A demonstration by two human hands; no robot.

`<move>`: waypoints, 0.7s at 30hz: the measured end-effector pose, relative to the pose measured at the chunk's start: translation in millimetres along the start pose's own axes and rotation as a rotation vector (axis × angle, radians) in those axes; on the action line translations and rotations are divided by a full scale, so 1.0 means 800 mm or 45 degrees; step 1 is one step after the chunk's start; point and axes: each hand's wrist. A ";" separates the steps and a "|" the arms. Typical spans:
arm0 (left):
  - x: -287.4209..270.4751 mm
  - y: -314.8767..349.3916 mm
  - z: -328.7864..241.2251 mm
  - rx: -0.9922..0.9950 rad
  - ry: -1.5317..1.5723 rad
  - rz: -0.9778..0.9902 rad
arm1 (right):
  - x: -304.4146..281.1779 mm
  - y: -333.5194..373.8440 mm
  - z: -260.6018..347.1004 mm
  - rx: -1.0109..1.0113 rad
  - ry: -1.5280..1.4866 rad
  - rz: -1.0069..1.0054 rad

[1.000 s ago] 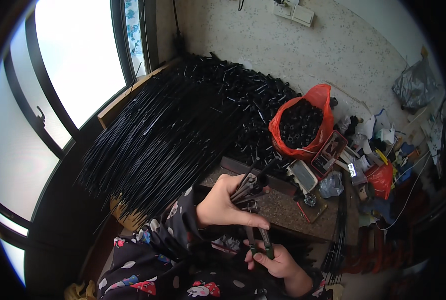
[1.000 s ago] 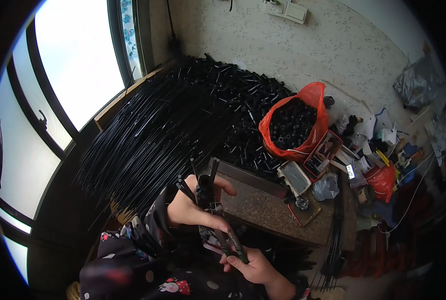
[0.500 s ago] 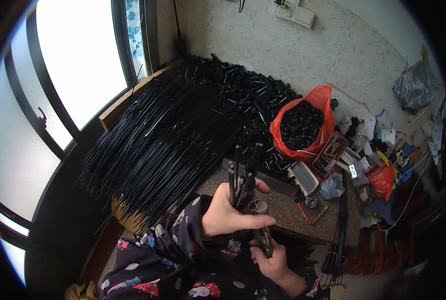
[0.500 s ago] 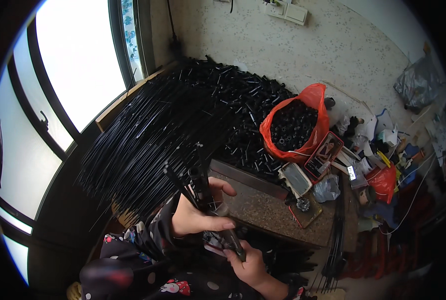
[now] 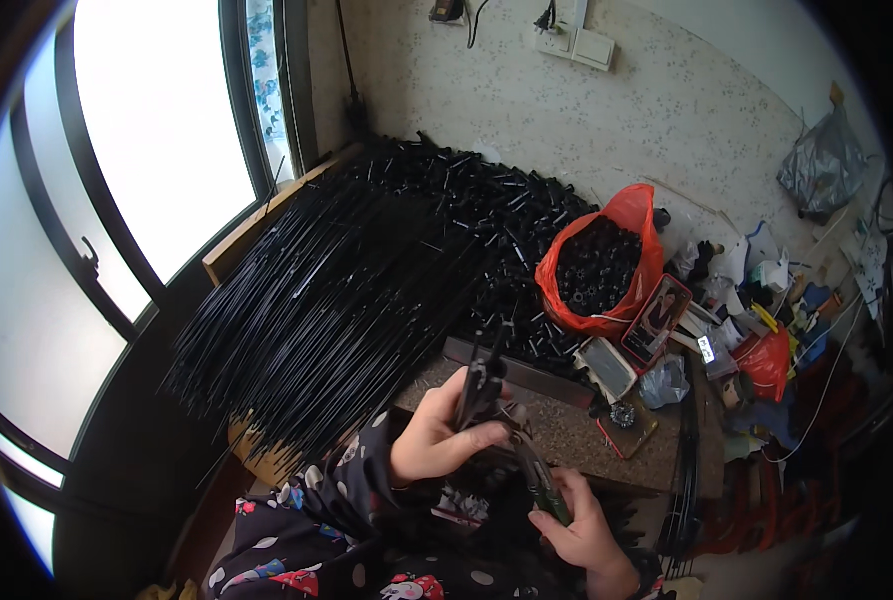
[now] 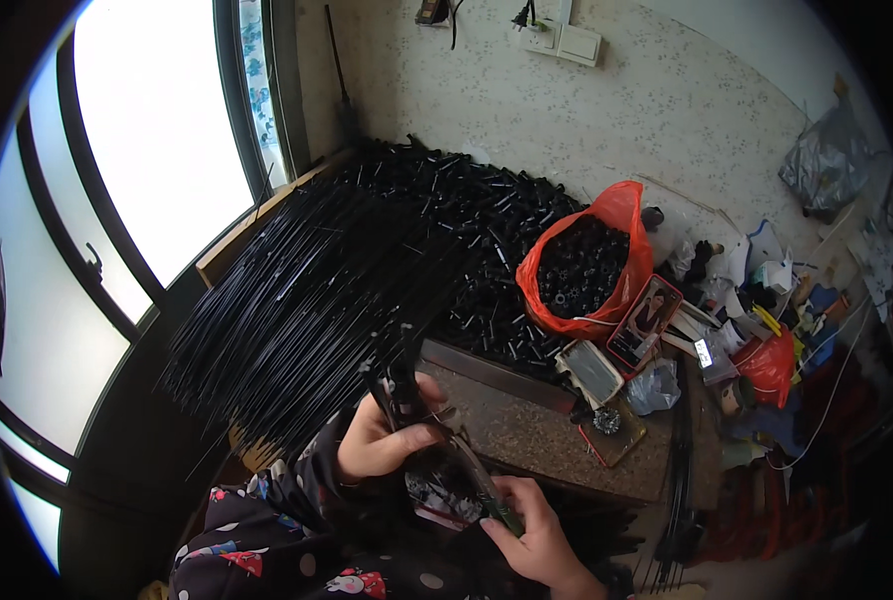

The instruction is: Assembling wire harnesses by attaching plastic components to cables using a hand tool.

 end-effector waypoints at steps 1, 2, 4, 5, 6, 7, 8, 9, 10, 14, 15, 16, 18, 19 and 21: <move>-0.016 0.009 -0.001 0.035 0.096 0.048 | -0.003 0.005 0.002 -0.028 -0.288 -0.003; -0.025 0.015 -0.007 0.039 0.067 0.040 | -0.010 0.010 0.007 0.072 -0.554 0.050; -0.035 0.012 0.005 -0.011 0.359 0.317 | -0.022 0.008 0.011 -0.051 -0.530 0.035; -0.031 0.007 0.010 -0.008 0.302 0.303 | -0.025 0.007 0.021 -0.084 -0.698 0.013; -0.028 0.005 0.013 -0.019 0.303 0.310 | -0.032 0.007 0.022 -0.083 -0.708 0.005; -0.028 0.007 0.016 0.004 0.315 0.323 | -0.042 0.008 0.023 -0.123 -0.211 0.099; -0.027 0.009 0.019 0.028 0.329 0.338 | -0.047 0.007 0.027 -0.161 0.288 0.186; -0.025 0.011 0.020 0.036 0.255 0.249 | -0.047 0.000 0.038 -0.398 0.901 0.094; -0.023 0.011 0.021 0.033 0.255 0.251 | -0.043 -0.004 0.054 -0.439 1.240 -0.001; -0.018 0.010 0.012 0.028 0.164 0.085 | -0.040 -0.005 0.071 -0.552 1.936 -0.192; -0.018 0.010 0.009 -0.001 0.083 0.060 | -0.041 -0.005 0.076 -0.596 2.073 -0.226; -0.018 0.011 0.010 0.001 0.086 0.062 | -0.043 -0.006 0.080 -0.594 2.076 -0.227; -0.022 0.013 0.010 -0.116 0.029 0.021 | -0.046 -0.008 0.086 -0.721 2.028 -0.228; -0.024 0.015 0.008 -0.117 0.027 0.014 | -0.046 -0.005 0.086 -0.648 1.813 -0.242; -0.027 0.018 0.004 -0.066 0.059 -0.002 | -0.051 -0.008 0.078 -0.640 1.598 -0.046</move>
Point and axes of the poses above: each hand's wrist, its own y-axis away from the middle knuckle, its own x-axis out of the palm, z = x × y, and after that the axes turned 14 degrees about z, right-handed
